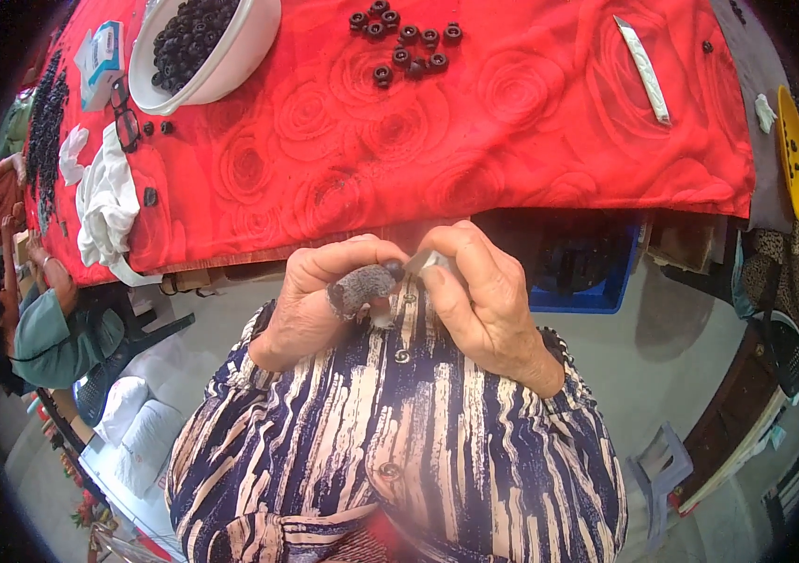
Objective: The person assembles small rubber components by hand, using tweezers to manipulate the parts.
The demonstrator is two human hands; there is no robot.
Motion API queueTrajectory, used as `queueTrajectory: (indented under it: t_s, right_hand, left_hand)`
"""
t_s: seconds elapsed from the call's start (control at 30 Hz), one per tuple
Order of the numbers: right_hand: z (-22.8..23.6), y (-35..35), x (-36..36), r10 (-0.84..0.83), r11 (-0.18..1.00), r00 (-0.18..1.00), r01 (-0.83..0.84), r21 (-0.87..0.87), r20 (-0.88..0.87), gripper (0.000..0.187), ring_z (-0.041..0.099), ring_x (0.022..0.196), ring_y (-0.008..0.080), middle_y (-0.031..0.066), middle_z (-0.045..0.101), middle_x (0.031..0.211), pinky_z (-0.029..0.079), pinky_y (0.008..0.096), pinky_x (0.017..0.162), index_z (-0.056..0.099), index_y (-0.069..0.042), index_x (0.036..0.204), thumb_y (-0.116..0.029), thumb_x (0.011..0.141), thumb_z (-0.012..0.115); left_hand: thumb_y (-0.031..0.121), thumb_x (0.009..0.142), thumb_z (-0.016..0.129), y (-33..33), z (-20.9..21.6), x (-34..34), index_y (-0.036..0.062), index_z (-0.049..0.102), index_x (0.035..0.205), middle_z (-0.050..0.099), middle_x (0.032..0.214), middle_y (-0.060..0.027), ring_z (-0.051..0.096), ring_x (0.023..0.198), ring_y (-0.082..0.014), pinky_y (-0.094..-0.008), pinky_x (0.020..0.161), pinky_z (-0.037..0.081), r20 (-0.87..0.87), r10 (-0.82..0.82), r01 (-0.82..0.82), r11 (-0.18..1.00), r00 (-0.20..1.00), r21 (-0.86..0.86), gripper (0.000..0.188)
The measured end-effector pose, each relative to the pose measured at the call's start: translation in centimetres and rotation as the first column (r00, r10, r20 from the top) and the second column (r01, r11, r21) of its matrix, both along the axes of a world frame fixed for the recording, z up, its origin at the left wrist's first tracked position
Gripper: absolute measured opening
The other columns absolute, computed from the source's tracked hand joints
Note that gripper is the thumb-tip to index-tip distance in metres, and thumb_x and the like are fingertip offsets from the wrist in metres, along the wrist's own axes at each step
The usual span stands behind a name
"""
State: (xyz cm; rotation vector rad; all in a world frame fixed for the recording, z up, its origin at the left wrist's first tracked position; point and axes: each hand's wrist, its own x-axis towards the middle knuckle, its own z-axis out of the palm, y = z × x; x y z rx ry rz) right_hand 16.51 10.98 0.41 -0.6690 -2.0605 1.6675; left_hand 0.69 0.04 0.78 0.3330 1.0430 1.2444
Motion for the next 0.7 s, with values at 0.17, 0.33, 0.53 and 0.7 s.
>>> queueTrajectory:
  t_s: [0.17, 0.33, 0.53, 0.7]
  right_hand:
    - [-0.32, -0.17, -0.19, -0.01, 0.999, 0.998, 0.008, 0.038, 0.054, 0.012, 0.054, 0.067, 0.0238, 0.0134, 0.053, 0.079, 0.043, 0.031, 0.06, 0.053, 0.002, 0.095, -0.005, 0.086, 0.054]
    - [-0.53, -0.11, -0.08, -0.003, 0.999, 1.0, 0.002, 0.047, 0.03, 0.011, 0.055, 0.068, 0.0256, 0.0135, 0.054, 0.079, 0.043, 0.0316, 0.06, 0.055, 0.002, 0.094, -0.004, 0.084, 0.055]
    - [-0.66, 0.13, 0.05, 0.004, 0.999, 0.999, -0.005, 0.043, 0.032, 0.01, 0.054, 0.067, 0.0259, 0.0132, 0.052, 0.077, 0.043, 0.0321, 0.06, 0.055, 0.002, 0.093, -0.003, 0.083, 0.056]
    - [-0.68, 0.15, 0.08, -0.002, 0.999, 0.999, 0.001, 0.034, 0.038, 0.01, 0.054, 0.066, 0.0255, 0.0129, 0.052, 0.077, 0.043, 0.032, 0.059, 0.056, 0.001, 0.092, -0.002, 0.083, 0.055]
  left_hand:
    - [-0.001, 0.085, 0.055, 0.08, -0.12, 0.02, -0.0009, 0.062, 0.104, 0.058, 0.089, -0.0013, 0.052, 0.073, -0.0053, -0.0192, 0.063, 0.043, -0.058, -0.019, 0.02, 1.0, 0.998, 0.012, 0.02]
    - [-0.001, 0.086, 0.052, 0.09, -0.09, 0.1, -0.0011, 0.061, 0.105, 0.057, 0.089, -0.0017, 0.053, 0.071, -0.0065, -0.0197, 0.062, 0.043, -0.001, -0.018, 0.018, 1.0, 1.0, -0.005, 0.021]
    - [-0.002, 0.087, 0.051, 0.24, -0.21, 0.12, -0.0016, 0.06, 0.105, 0.058, 0.09, -0.0022, 0.053, 0.073, -0.0073, -0.02, 0.062, 0.044, 0.076, -0.009, 0.009, 1.0, 0.997, -0.006, 0.021]
    - [-0.001, 0.087, 0.051, 0.4, -0.05, 0.21, -0.0022, 0.06, 0.105, 0.058, 0.09, -0.0028, 0.054, 0.073, -0.0076, -0.0202, 0.062, 0.044, 0.037, -0.01, 0.011, 1.0, 0.999, -0.007, 0.021]
